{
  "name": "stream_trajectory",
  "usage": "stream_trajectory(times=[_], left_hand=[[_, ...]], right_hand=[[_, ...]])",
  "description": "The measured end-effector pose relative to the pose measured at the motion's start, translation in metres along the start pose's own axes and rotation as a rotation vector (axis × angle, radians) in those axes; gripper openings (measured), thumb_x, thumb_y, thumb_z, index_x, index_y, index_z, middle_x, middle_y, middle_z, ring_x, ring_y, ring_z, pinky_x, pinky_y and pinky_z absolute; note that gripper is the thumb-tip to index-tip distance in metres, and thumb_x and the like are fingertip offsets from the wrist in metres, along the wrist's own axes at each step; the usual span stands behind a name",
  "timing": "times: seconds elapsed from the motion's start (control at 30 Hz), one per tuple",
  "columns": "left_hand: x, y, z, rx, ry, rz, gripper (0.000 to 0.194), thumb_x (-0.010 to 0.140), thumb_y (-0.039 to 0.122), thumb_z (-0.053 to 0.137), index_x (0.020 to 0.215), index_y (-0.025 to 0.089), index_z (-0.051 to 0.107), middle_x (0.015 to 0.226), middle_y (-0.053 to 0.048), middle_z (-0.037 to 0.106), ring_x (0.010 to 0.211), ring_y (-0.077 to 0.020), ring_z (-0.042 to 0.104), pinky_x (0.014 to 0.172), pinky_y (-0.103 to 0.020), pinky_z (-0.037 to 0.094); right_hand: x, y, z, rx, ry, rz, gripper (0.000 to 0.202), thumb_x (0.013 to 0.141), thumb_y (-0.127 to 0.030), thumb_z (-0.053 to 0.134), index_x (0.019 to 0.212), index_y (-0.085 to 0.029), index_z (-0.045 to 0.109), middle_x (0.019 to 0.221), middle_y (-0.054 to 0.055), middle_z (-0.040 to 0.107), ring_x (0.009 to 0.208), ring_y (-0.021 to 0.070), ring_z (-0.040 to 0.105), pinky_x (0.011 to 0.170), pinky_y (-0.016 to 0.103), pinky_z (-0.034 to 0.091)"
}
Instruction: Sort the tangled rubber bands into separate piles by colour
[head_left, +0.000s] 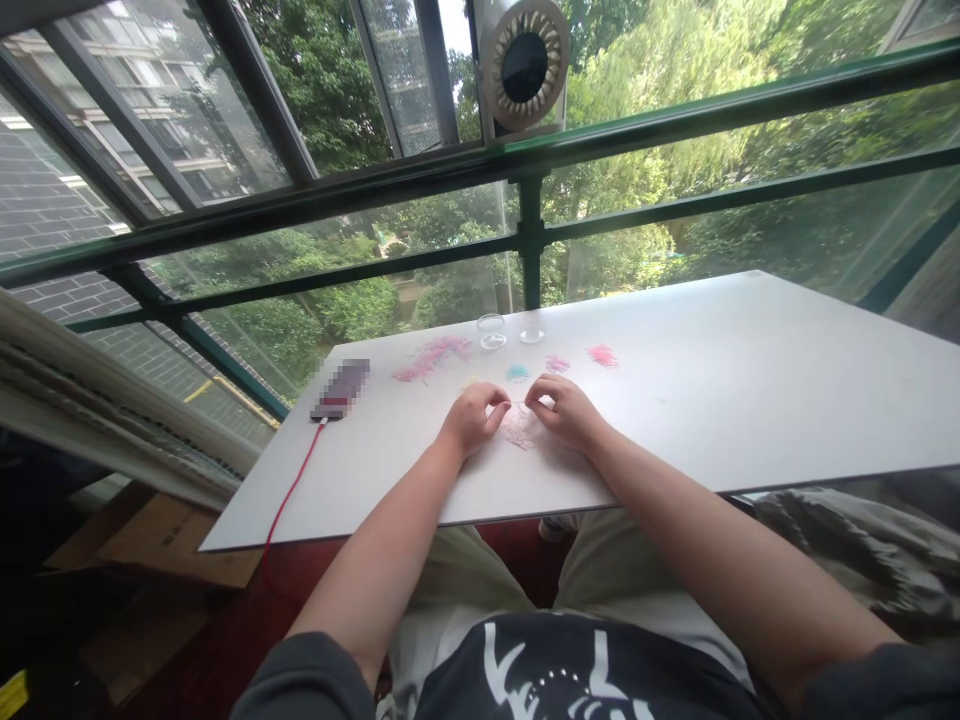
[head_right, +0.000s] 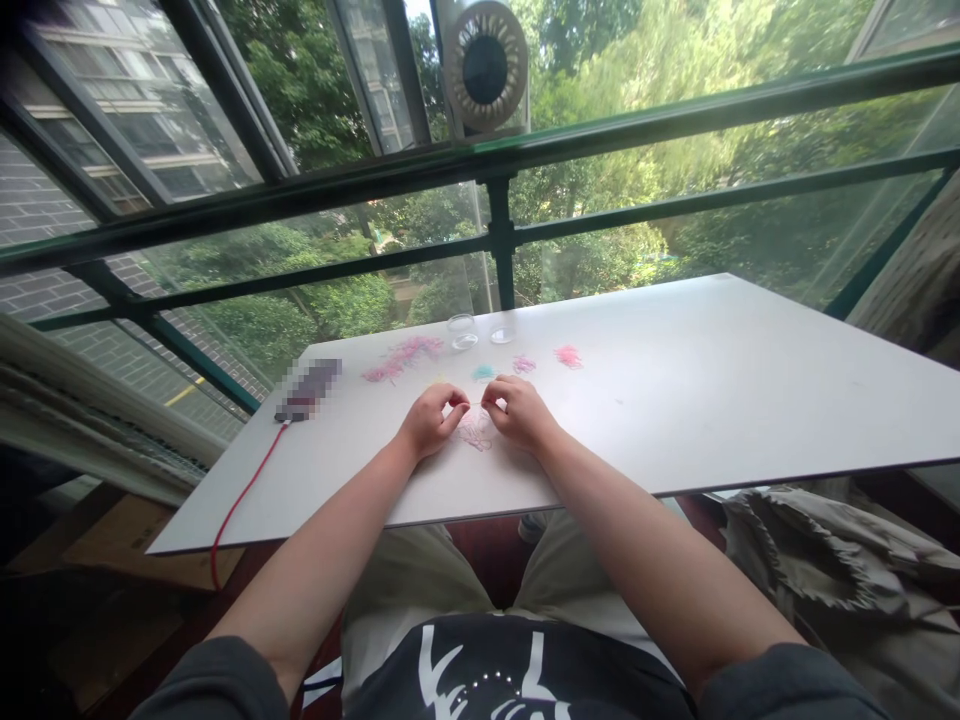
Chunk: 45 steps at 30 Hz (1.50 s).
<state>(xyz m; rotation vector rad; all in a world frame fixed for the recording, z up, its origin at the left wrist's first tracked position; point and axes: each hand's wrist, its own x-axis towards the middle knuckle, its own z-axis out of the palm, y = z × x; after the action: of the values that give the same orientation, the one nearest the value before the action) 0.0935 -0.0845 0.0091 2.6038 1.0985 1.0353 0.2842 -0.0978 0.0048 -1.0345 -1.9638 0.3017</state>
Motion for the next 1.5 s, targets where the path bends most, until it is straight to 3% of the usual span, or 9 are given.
stream_trajectory(times=[0.37,0.57,0.7,0.97,1.13,1.33,1.5], left_hand=[[-0.002,-0.011,-0.007,0.015,0.054,-0.068,0.008,0.083,0.022,0.052,0.079,0.018,0.059,0.078,-0.004,0.063,0.078,-0.0171,0.057,0.076,-0.033,0.047],[-0.004,-0.004,-0.003,0.018,-0.029,-0.026,0.007,0.082,0.020,0.054,0.079,0.018,0.060,0.078,-0.003,0.064,0.076,-0.0163,0.057,0.077,-0.032,0.047],[-0.004,-0.003,-0.001,0.017,-0.029,-0.025,0.007,0.081,0.021,0.056,0.079,0.018,0.062,0.078,-0.003,0.065,0.075,-0.0157,0.058,0.077,-0.031,0.047],[-0.007,-0.035,-0.011,0.142,0.202,-0.317,0.009,0.078,0.023,0.057,0.074,0.019,0.064,0.075,-0.004,0.067,0.072,-0.0179,0.058,0.072,-0.033,0.047],[-0.001,-0.052,-0.011,0.189,0.216,-0.439,0.013,0.077,0.025,0.057,0.072,0.019,0.068,0.075,-0.005,0.068,0.073,-0.0190,0.059,0.074,-0.033,0.047],[0.005,-0.061,-0.013,0.199,0.158,-0.504,0.025,0.080,0.026,0.051,0.090,0.019,0.073,0.090,-0.008,0.069,0.087,-0.0207,0.060,0.087,-0.035,0.046],[0.009,-0.065,-0.022,0.174,0.069,-0.471,0.041,0.078,0.018,0.046,0.116,0.017,0.062,0.114,-0.008,0.064,0.106,-0.0209,0.057,0.099,-0.035,0.042]], right_hand=[[0.001,0.002,0.000,0.016,0.039,0.035,0.012,0.075,-0.013,0.054,0.067,-0.019,0.059,0.073,0.003,0.060,0.073,0.0165,0.055,0.071,0.030,0.042],[-0.001,-0.002,0.007,-0.012,-0.047,-0.002,0.010,0.077,-0.016,0.057,0.069,-0.019,0.063,0.070,0.003,0.060,0.071,0.0159,0.054,0.069,0.029,0.041],[-0.002,0.000,0.007,-0.003,-0.034,0.021,0.009,0.077,-0.016,0.057,0.072,-0.018,0.064,0.071,0.003,0.061,0.071,0.0159,0.055,0.070,0.029,0.041],[-0.004,0.002,0.002,0.035,0.022,0.099,0.010,0.075,-0.015,0.054,0.068,-0.019,0.059,0.071,0.002,0.062,0.071,0.0157,0.056,0.067,0.028,0.043],[-0.003,0.000,0.003,0.039,0.008,0.122,0.010,0.074,-0.015,0.053,0.067,-0.019,0.059,0.071,0.003,0.061,0.071,0.0155,0.056,0.067,0.027,0.043],[-0.003,-0.002,0.001,0.048,0.011,0.132,0.010,0.074,-0.016,0.052,0.067,-0.019,0.058,0.071,0.002,0.061,0.071,0.0154,0.055,0.068,0.027,0.043],[-0.002,-0.004,0.001,0.044,0.003,0.139,0.009,0.073,-0.016,0.052,0.067,-0.019,0.058,0.071,0.002,0.062,0.071,0.0154,0.056,0.069,0.027,0.042]])
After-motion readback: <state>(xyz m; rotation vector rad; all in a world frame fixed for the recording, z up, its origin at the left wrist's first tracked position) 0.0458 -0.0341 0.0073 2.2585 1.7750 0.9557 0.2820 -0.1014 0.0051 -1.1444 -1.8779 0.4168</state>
